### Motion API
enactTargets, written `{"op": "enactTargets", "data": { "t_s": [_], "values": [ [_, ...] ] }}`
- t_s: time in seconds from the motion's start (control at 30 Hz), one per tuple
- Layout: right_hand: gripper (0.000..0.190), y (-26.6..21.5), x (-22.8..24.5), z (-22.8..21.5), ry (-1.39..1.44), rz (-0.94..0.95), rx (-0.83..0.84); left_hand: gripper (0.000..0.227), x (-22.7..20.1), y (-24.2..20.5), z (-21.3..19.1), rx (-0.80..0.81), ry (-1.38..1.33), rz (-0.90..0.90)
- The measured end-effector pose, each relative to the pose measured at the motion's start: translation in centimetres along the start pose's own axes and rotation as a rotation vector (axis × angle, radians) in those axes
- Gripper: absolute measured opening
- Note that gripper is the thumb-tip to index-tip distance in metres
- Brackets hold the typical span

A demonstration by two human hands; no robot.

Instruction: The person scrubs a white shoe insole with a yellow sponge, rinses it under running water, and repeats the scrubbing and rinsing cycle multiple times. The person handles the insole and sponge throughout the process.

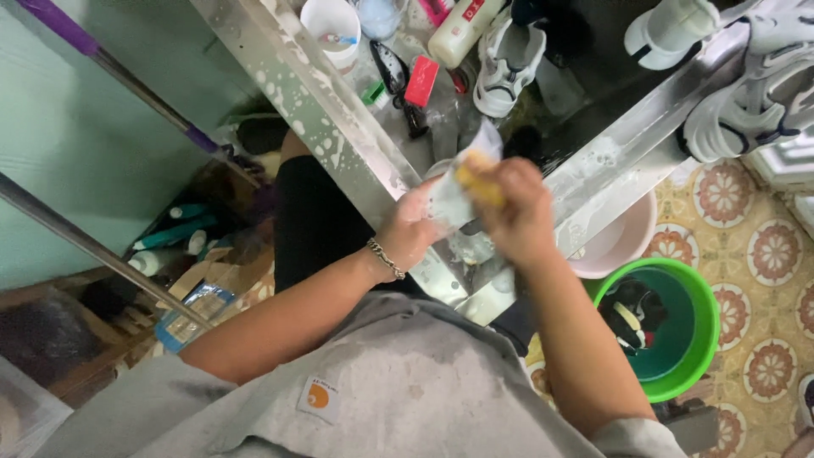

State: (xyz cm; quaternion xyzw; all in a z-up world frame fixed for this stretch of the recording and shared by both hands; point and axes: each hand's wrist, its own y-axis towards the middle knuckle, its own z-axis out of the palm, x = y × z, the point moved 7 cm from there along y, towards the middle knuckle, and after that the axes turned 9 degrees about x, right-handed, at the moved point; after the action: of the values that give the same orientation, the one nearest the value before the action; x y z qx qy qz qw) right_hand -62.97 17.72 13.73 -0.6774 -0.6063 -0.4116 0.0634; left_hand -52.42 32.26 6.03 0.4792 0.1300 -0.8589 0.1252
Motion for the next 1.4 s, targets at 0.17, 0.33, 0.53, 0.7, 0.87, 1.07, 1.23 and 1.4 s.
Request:
{"op": "enactTargets", "data": {
  "t_s": [0.17, 0.33, 0.53, 0.7, 0.87, 1.07, 1.23, 1.4],
  "values": [
    [0.029, 1.2, 5.1, 1.4, 0.037, 0.008, -0.008, 0.084, 4.9, -0.4, -2.8, 0.009, -0.095, 0.017],
    [0.027, 1.4, 0.5, 0.0, 0.004, 0.032, -0.052, 0.080, 1.1, 0.0, -0.6, -0.048, -0.290, -0.078],
    [0.024, -0.3, -0.2, 1.3, 0.000, -0.010, -0.046, 0.070, 0.8, -0.3, -1.6, -0.001, -0.107, -0.072],
    [0.026, 0.0, 4.3, 3.3, 0.065, -0.035, -0.018, 0.064, 3.6, -0.8, -3.4, -0.028, 0.034, -0.143],
    [0.024, 0.7, 2.7, 1.4, -0.050, 0.038, -0.053, 0.080, 1.0, -1.6, -2.0, -0.087, -0.023, -0.217],
    [0.024, 0.8, 3.2, 1.1, 0.051, 0.019, -0.070, 0.066, -2.9, -1.4, -0.5, -0.079, 0.037, -0.144],
    [0.028, 0.5, 7.1, 3.5, 0.067, 0.104, -0.018, 0.066, -3.2, -0.9, -0.5, -0.227, -0.112, -0.269],
    [0.022, -1.4, 3.1, 3.6, 0.049, 0.076, -0.066, 0.083, -2.6, -1.2, -0.3, -0.177, -0.156, -0.229]
  ]
}}
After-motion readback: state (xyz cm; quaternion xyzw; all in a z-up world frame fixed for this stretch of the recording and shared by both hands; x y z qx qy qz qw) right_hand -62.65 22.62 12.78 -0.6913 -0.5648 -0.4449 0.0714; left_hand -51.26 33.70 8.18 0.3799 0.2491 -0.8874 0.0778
